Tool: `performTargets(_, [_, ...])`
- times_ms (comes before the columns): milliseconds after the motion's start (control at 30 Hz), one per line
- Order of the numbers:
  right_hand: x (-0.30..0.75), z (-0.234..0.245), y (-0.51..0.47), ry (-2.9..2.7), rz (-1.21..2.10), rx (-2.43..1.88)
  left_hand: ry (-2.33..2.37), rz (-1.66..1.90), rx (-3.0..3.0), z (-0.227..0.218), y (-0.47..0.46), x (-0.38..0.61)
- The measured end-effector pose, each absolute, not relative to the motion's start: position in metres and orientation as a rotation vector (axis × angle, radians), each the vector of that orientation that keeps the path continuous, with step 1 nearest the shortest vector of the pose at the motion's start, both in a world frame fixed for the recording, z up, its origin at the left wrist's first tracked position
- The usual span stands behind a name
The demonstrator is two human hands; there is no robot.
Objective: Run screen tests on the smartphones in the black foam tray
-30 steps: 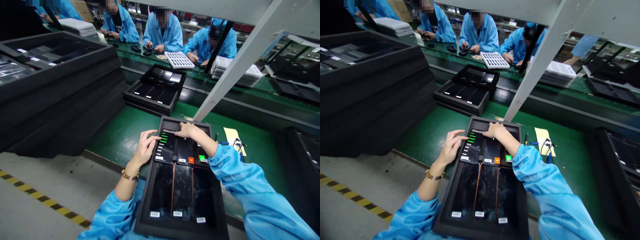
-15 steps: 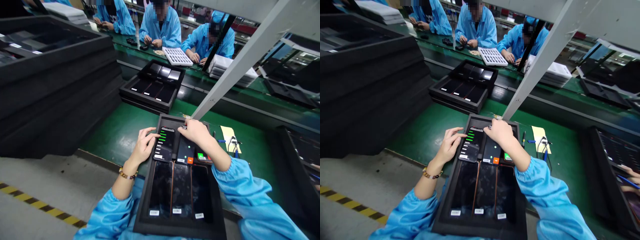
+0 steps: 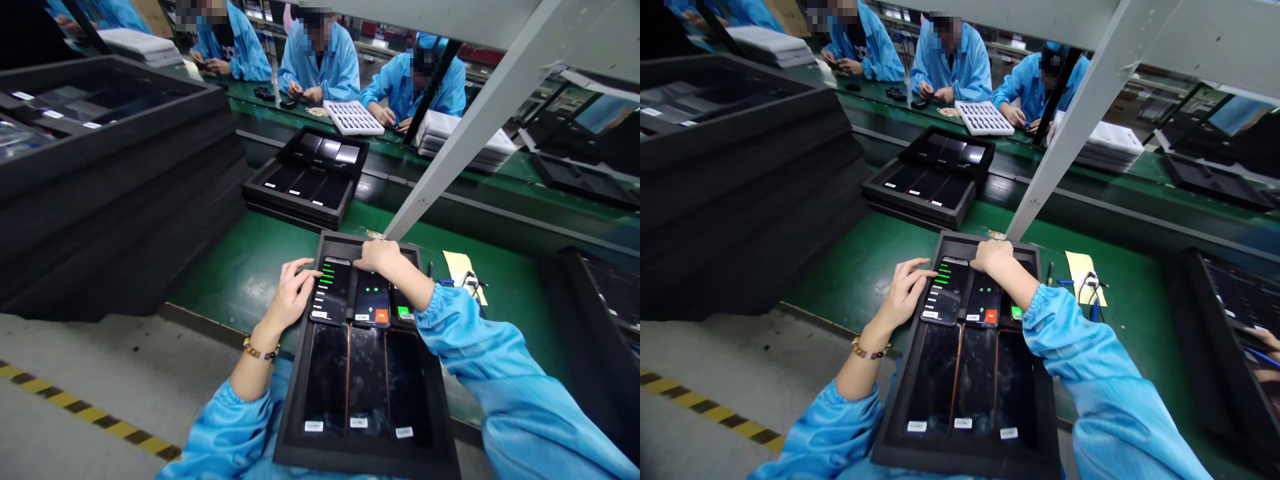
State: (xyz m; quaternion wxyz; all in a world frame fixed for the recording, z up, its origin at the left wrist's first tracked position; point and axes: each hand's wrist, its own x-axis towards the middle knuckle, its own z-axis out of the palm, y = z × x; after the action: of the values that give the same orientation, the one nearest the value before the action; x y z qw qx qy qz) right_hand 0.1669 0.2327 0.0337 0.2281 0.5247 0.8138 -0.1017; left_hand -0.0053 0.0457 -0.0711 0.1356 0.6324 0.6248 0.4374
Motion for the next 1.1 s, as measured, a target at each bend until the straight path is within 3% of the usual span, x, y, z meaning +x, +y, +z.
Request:
performTargets(333, [0.253, 0.038, 0.190, 2.779, -0.459, 1.469, 1.796, 1.243, 1.835, -0.070, 0.044, -0.005])
performTargets(533, [0.312, 0.017, 0.141, 3.151, -0.813, 1.325, 1.785, 1.253, 1.851, -0.067, 0.045, -0.004])
performTargets(1100, [0.320, -0.008, 0.107, 3.260, -0.868, 1.162, 1.766, 1.256, 1.919, -0.065, 0.040, -0.007])
